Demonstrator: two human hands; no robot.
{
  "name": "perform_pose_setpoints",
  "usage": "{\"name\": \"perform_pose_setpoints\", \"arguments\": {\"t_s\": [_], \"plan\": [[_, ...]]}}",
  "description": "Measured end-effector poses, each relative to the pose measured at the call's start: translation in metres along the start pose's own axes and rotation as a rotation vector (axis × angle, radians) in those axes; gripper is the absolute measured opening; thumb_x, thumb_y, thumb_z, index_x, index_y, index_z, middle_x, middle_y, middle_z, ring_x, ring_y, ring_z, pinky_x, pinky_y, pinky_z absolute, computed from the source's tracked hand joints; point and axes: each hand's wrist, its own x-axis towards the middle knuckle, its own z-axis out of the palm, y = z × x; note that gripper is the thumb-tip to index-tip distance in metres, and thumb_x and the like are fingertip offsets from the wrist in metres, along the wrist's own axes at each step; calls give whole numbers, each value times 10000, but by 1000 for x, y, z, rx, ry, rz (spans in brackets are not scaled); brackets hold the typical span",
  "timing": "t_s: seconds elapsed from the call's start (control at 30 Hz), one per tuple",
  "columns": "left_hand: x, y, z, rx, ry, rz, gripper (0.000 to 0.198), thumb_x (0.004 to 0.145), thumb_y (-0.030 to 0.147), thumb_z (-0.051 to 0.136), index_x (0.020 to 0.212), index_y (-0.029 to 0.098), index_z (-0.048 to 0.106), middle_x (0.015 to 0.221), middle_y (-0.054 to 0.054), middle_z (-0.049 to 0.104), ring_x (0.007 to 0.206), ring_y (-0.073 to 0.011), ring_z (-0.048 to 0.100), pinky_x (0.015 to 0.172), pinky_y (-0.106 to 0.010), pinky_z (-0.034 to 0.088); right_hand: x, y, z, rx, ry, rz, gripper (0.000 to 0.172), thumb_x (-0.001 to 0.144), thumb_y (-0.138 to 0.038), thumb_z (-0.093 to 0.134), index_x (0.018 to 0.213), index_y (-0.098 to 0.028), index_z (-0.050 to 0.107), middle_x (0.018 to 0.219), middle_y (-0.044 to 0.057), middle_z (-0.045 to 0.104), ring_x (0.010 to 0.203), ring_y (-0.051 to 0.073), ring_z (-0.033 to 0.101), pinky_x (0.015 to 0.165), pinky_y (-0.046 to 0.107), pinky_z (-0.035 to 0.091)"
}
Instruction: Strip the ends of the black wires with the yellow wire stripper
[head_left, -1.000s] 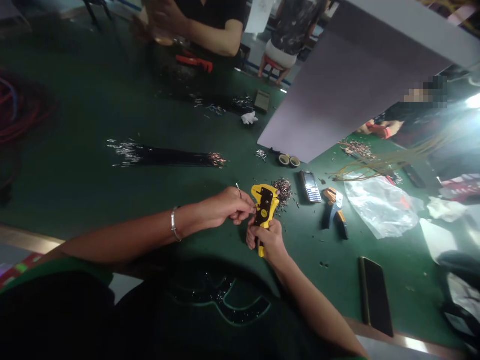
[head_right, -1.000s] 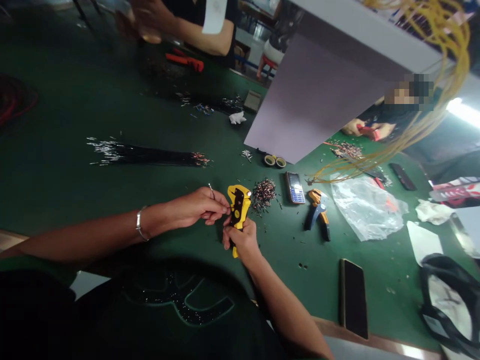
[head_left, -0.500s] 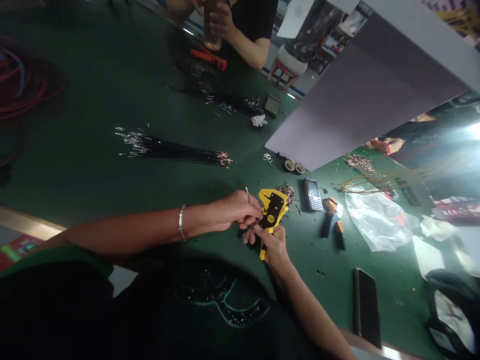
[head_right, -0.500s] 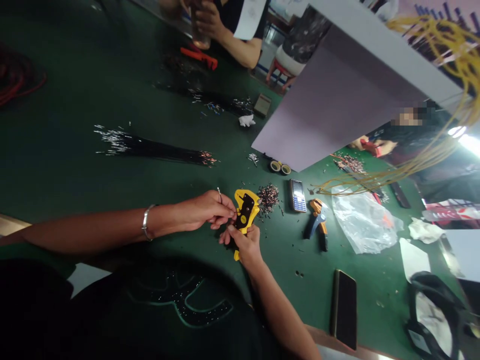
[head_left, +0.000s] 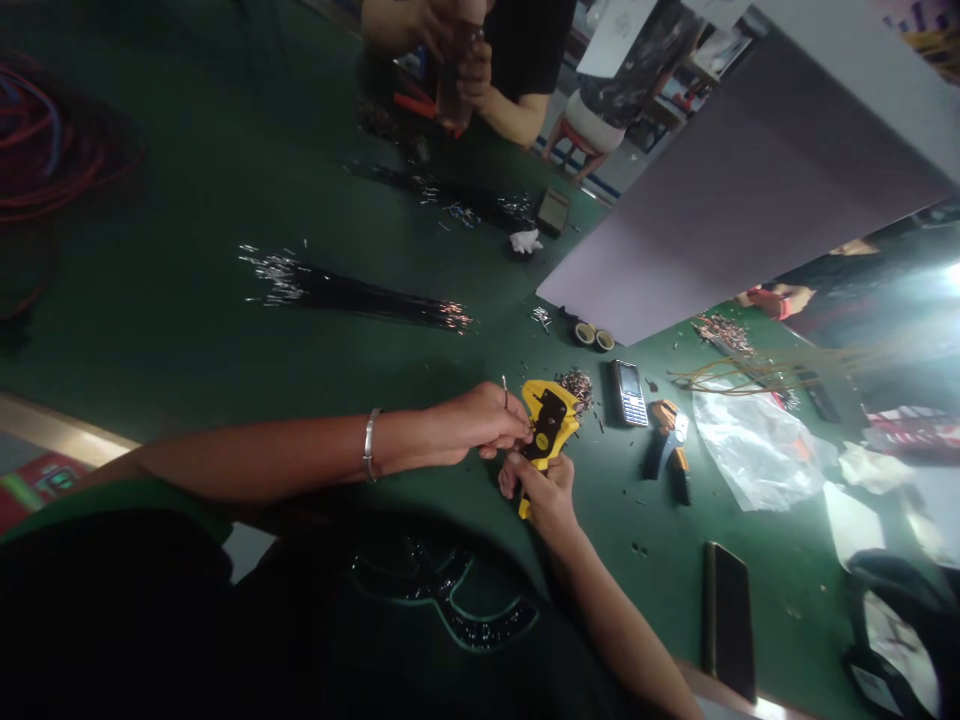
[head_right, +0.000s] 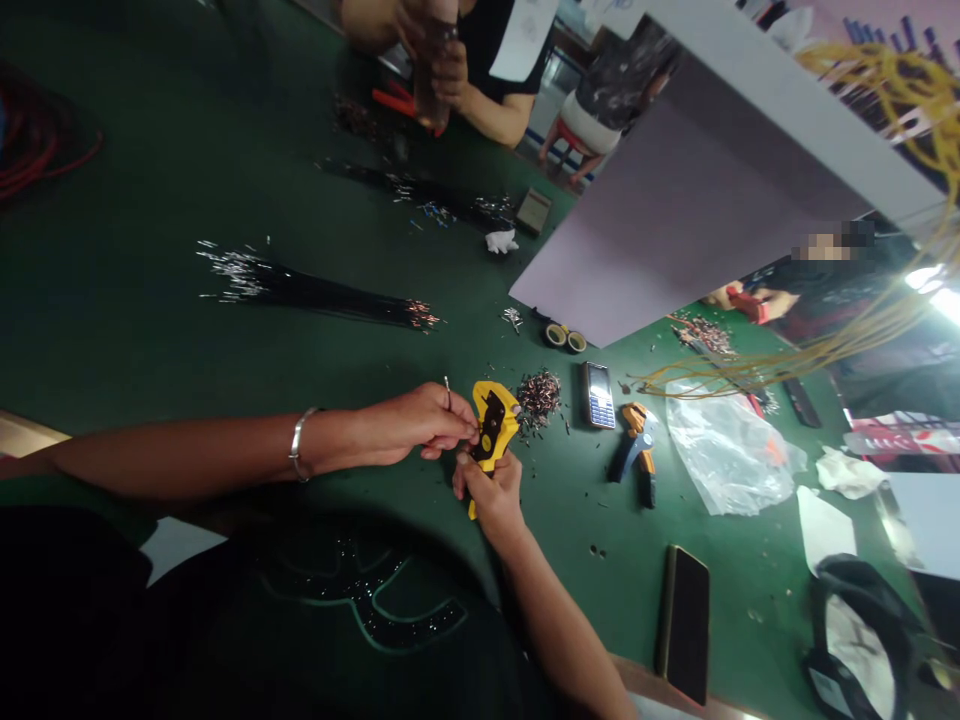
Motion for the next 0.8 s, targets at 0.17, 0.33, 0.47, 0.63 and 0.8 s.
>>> {"name": "perform_pose_setpoints", "arguments": {"t_s": [0.17,0.33,0.47,0.63,0.8], "plan": [[-2,5,2,22,28,-55,185,753,36,557,594,129,540,395,55,419,361,-36,304,397,-217,226,1,6,-2,-37,16,-4,313,788,-364,680,582,-181,530,428,-37,510,349,100,446,404,253,381],[-1,3,1,2,19,-57,215,779,32,559,585,123,542,385,59,402,362,-33,298,405,-222,223,0,7,-3,-105,43,-18,346,792,-396,670,558,-184,530,419,-35,508,342,98,441,390,243,364],[0,0,-1,-2,-2,-35,214,781,37,565,587,125,541,380,60,396,361,-34,294,403,-223,221,0,3,-5,-214,12,-63,395,832,-398,634,514,-176,560,408,-10,528,361,107,466,414,246,384],[-2,2,1,30,7,-32,215,775,34,556,586,134,527,385,63,397,352,-35,303,402,-225,227,1,-3,-7,-312,17,-122,417,842,-409,631,501,-176,581,422,2,549,408,120,502,470,258,424],[-3,2,1,46,-1,-12,207,772,39,552,589,133,535,385,62,391,354,-43,314,403,-233,222,3,-5,-5,-249,1,-127,396,831,-410,641,515,-179,581,463,12,570,440,139,543,504,284,466]]}}
